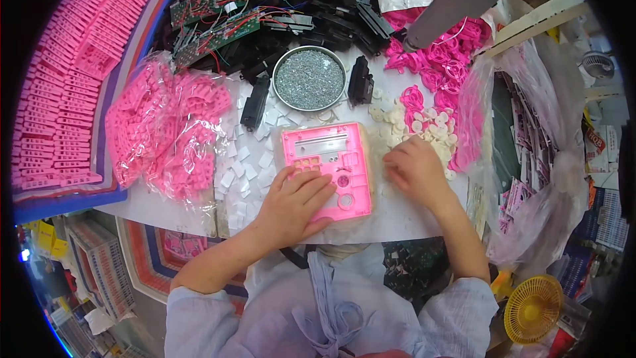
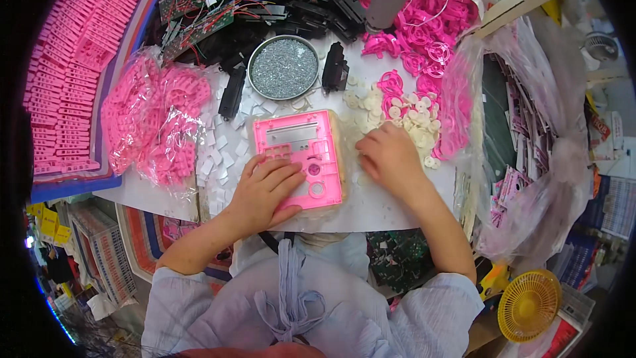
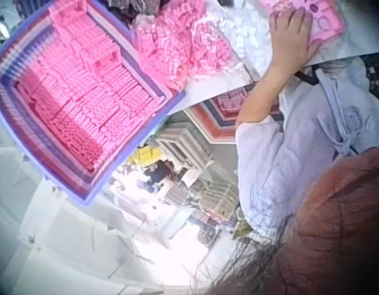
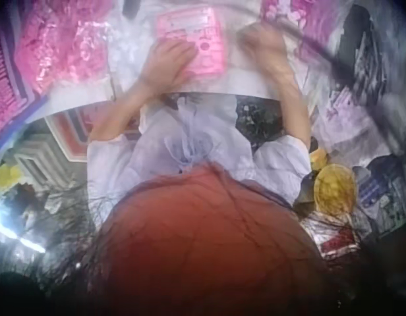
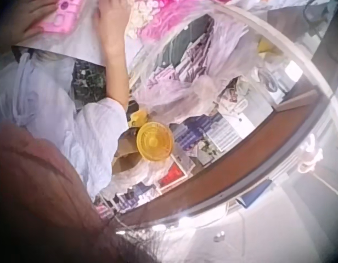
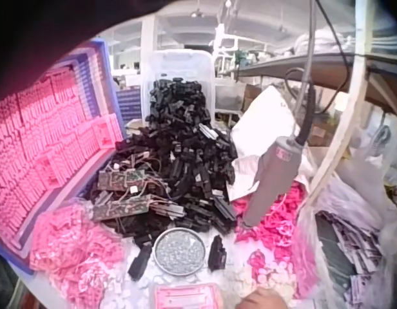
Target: Assembling toy cash registers by gluing circuit boards and keypad buttons into plastic shells.
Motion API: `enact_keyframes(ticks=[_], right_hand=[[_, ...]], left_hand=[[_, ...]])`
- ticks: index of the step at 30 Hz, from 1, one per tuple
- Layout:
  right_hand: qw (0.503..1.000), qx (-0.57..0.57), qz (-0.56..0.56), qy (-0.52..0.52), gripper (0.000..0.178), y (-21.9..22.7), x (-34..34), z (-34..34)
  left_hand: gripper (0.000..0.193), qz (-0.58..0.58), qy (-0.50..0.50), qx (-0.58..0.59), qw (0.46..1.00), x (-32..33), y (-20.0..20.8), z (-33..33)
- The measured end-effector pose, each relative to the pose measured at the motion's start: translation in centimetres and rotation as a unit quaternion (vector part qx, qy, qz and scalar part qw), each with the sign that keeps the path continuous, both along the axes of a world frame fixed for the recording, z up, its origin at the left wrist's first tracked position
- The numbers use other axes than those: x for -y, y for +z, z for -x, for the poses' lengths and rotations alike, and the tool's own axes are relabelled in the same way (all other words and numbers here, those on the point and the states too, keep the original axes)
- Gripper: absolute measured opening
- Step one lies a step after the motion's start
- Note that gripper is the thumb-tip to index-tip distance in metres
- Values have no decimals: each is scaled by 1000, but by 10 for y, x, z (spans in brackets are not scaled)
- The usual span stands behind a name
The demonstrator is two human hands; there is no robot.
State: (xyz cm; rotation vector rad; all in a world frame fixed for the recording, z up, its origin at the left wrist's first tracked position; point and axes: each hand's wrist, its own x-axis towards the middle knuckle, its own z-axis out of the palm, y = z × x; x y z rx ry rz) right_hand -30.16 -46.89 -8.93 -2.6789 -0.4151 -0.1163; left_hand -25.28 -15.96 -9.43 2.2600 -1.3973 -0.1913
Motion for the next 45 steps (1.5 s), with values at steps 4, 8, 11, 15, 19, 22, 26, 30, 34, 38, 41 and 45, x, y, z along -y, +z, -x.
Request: enact_keyframes(ticks=[4,8,11,15,19,22,26,30,34,38,41,45], right_hand=[[997,26,58,-42,23,-10,-19,1],[997,43,54,-37,20,-15,-11,-2],[996,50,-30,-75,18,-8,-6,-1],[967,15,-232,-100,17,15,-28,11],[945,-3,-328,-10,20,34,-62,21],[926,-7,-377,26,24,35,-72,21],[910,-41,-412,-30,23,33,-83,30],[918,-93,-372,-106,20,23,-92,45],[948,-49,-296,-109,14,27,-96,37],[992,31,-106,-68,15,23,-82,10],[998,60,1,-20,16,22,-85,-9],[996,65,47,35,18,5,-88,-14]], left_hand=[[62,7,6,-4,1000,0,-1,1],[59,21,2,-9,1000,1,5,-1],[51,89,23,-20,996,2,12,-1],[26,170,118,-310,928,26,26,11],[12,220,105,-716,655,41,15,7],[13,240,64,-718,651,33,9,6],[10,250,108,-611,744,22,12,17],[9,219,151,-418,869,17,14,36],[16,147,107,-268,946,14,4,36],[29,112,117,10,987,16,7,19],[34,57,84,-3,995,11,-3,18],[34,60,89,3,994,13,-2,16]])
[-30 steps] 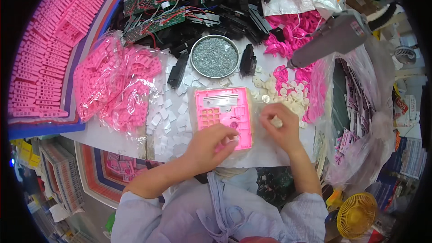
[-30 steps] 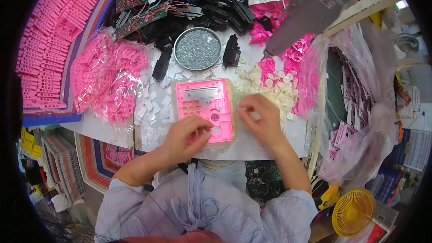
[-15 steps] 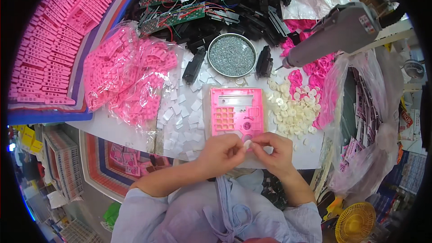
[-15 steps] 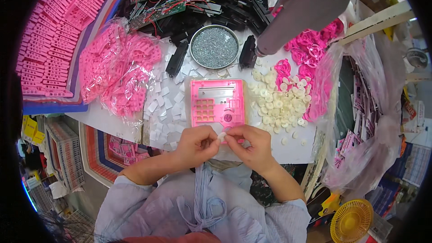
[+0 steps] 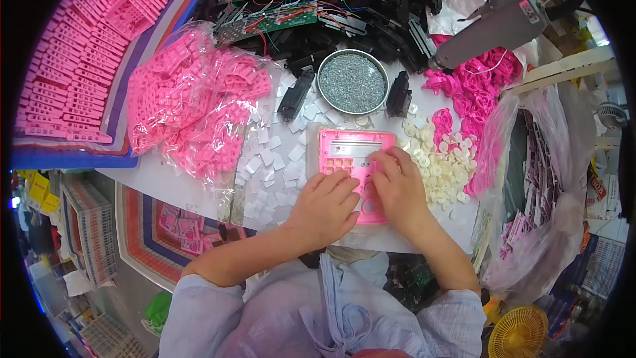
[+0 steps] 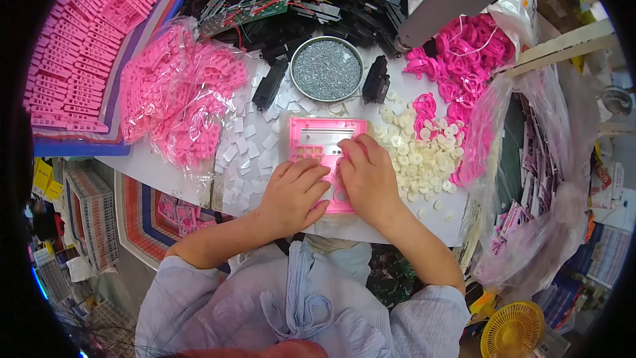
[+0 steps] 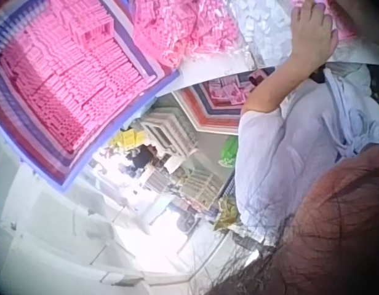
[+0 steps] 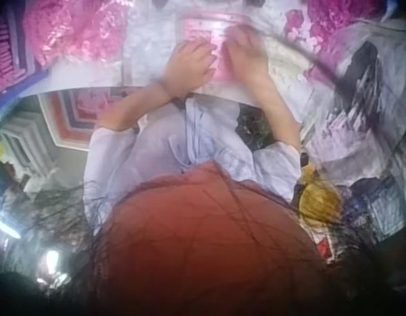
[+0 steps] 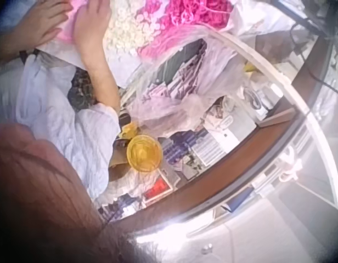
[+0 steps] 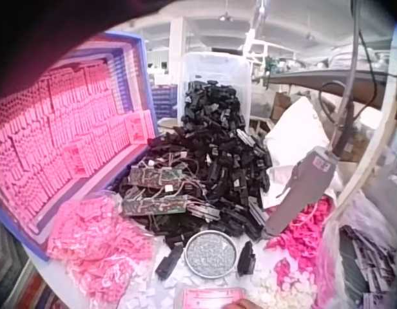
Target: Assembling toy cash registers by gluing circuit boards and keypad buttons into plastic shells.
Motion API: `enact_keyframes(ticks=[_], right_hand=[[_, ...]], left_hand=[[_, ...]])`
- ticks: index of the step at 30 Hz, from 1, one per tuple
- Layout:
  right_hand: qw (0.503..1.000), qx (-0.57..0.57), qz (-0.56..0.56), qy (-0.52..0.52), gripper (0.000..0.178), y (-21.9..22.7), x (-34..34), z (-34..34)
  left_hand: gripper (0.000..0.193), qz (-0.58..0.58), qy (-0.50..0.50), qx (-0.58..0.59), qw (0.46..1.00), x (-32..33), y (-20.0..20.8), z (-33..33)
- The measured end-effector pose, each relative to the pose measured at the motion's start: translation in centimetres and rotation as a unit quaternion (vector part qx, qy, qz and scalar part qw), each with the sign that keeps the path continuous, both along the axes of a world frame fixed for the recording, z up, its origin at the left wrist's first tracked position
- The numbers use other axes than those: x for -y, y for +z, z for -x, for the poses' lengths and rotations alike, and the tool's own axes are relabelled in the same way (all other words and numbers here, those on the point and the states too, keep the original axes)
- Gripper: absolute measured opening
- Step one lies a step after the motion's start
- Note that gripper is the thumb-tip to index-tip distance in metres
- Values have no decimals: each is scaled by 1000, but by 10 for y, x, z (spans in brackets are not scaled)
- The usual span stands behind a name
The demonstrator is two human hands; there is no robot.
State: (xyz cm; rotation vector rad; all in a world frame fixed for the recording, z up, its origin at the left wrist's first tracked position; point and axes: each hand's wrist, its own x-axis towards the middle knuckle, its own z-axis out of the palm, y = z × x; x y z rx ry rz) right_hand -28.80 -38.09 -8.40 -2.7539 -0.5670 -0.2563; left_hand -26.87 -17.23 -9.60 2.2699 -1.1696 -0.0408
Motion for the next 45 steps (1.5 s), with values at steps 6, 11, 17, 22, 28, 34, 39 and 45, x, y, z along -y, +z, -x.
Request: enact_keyframes(ticks=[6,11,17,22,28,34,39,45], right_hand=[[999,10,8,-53,18,0,-10,5],[995,12,10,-95,21,-6,-15,11],[986,19,-131,-100,28,8,1,3],[817,349,-414,-197,43,51,63,-34],[782,7,-623,-30,57,101,82,-77],[794,-147,-587,57,46,90,66,-87],[745,-84,-661,-23,41,67,31,-70],[669,-75,-729,123,37,59,6,-12]], left_hand=[[34,15,7,-3,1000,-2,-2,1],[33,12,-5,-23,1000,-3,3,-2],[24,102,85,-63,989,14,4,-54],[12,-10,215,110,970,58,-12,-155],[13,-58,175,120,975,71,-24,-169],[22,-104,200,98,969,74,-25,-185],[18,-49,182,128,974,70,-10,-179],[11,148,-47,-104,982,27,8,-48]])
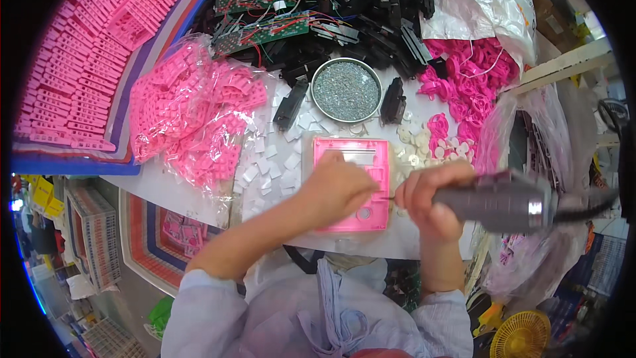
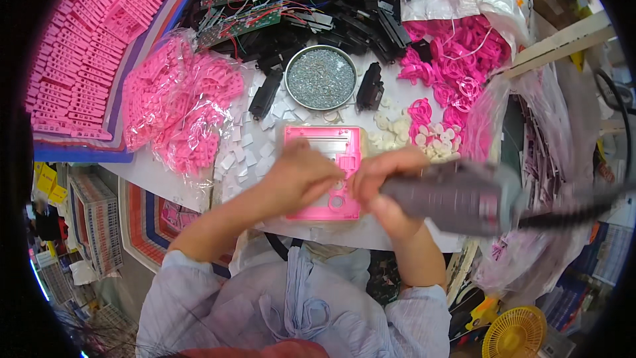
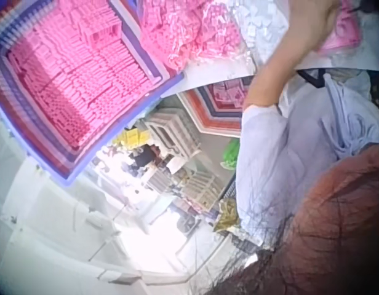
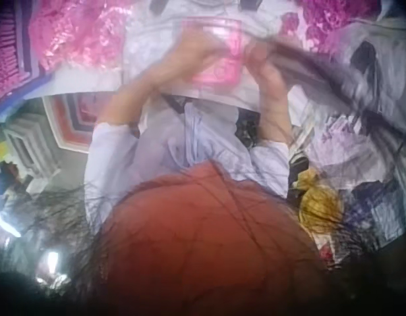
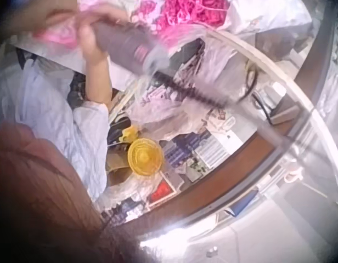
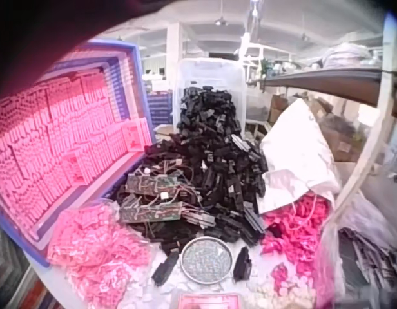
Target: Assembling toy cash registers by gluing circuit boards and keypad buttons into plastic shells.
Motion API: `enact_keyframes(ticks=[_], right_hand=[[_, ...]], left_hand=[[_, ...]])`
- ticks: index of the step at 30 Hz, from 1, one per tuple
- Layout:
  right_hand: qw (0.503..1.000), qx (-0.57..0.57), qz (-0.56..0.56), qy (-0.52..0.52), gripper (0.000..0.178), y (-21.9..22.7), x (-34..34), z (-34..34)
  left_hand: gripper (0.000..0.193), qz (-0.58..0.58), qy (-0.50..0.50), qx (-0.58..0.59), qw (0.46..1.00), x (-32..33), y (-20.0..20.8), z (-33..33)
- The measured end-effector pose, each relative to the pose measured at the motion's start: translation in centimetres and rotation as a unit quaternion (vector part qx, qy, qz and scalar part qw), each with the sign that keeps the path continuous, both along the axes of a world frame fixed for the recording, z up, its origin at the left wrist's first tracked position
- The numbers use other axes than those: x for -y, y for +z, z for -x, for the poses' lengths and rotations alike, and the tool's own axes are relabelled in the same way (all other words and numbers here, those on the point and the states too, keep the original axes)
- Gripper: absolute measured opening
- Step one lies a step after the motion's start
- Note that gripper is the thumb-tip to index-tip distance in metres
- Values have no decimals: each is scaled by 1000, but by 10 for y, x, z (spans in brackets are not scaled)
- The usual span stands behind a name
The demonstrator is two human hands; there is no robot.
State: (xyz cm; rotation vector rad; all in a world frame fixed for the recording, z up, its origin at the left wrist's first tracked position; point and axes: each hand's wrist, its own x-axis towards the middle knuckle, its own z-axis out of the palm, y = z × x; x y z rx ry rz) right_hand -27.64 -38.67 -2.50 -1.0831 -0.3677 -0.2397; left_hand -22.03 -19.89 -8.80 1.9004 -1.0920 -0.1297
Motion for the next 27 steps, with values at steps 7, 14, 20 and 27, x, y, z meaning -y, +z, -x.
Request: enact_keyframes(ticks=[7,14,20,27], right_hand=[[996,10,-60,70,31,6,-7,21],[999,-3,-4,40,33,7,-11,20],[997,2,-54,50,28,11,-10,22],[1000,-14,-4,5,31,-8,-11,19]], left_hand=[[14,5,5,-75,997,-12,-1,35],[8,20,31,-43,998,-10,0,32],[9,37,46,11,998,-6,-1,31],[25,-34,77,77,994,-6,4,28]])
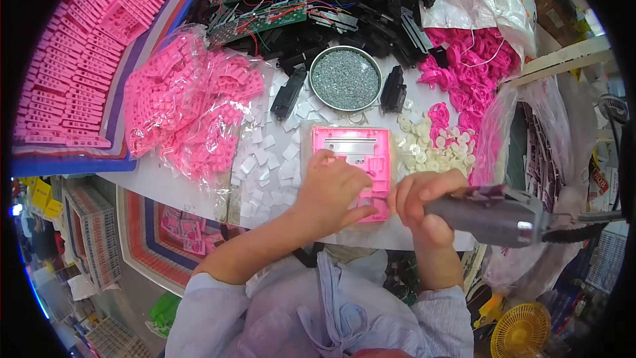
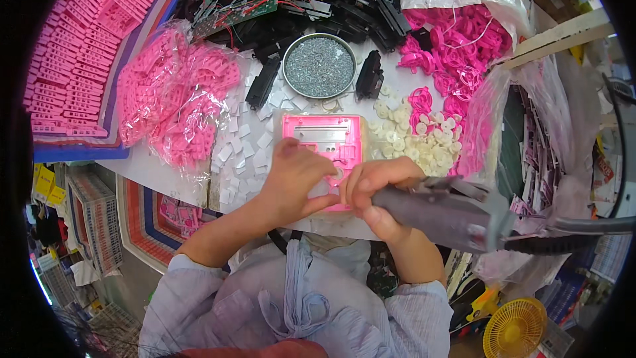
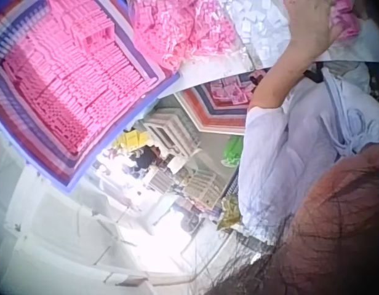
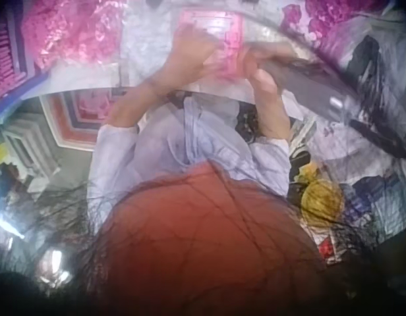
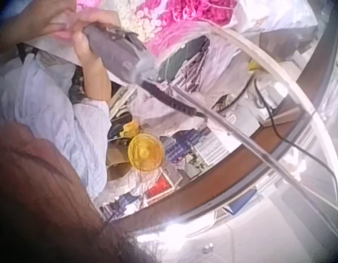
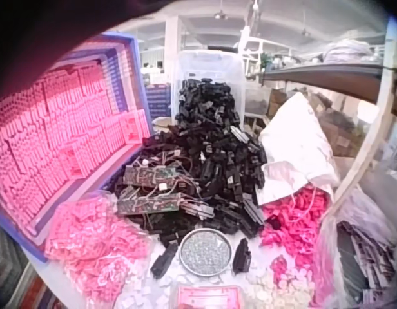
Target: Assembling toy cash registers by gluing circuit boards and keypad buttons into plastic shells.
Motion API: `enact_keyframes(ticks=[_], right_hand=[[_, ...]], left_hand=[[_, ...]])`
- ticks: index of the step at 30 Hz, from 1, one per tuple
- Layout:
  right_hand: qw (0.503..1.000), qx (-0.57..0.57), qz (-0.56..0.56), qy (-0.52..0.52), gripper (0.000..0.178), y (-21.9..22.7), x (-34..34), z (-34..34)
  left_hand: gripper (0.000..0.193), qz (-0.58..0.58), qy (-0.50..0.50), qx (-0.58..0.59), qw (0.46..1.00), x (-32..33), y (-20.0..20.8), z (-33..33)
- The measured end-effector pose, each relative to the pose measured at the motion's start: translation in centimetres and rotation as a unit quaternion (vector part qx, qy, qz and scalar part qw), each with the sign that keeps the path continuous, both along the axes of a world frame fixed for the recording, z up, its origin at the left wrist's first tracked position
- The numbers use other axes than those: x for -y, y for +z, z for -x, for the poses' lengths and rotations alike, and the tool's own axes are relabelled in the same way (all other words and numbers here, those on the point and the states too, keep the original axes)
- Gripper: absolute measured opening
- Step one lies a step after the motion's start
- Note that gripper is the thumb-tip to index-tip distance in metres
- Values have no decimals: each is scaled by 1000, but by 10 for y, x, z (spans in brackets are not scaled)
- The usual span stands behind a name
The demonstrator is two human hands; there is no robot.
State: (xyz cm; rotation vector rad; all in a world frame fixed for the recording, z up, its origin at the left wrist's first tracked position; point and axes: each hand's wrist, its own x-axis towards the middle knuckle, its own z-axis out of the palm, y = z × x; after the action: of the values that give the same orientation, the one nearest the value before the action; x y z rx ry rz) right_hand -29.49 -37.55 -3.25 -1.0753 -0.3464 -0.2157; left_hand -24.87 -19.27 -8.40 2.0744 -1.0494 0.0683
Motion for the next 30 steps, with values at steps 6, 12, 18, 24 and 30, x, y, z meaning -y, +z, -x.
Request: enact_keyframes(ticks=[6,12,18,24,30], right_hand=[[998,-20,54,-34,29,-43,1,-2],[989,-5,149,-25,19,-56,-2,-6],[970,82,229,-23,14,-58,-3,-15],[996,-63,39,43,47,-36,35,-30],[985,-36,89,-146,39,24,73,-39]], left_hand=[[38,-73,-95,107,987,-7,-10,-2],[37,-136,-110,99,980,-9,-16,-1],[34,-118,-95,118,981,-5,-29,3],[26,-50,-126,91,987,-12,-9,-21],[23,-141,102,-15,985,-87,0,-115]])
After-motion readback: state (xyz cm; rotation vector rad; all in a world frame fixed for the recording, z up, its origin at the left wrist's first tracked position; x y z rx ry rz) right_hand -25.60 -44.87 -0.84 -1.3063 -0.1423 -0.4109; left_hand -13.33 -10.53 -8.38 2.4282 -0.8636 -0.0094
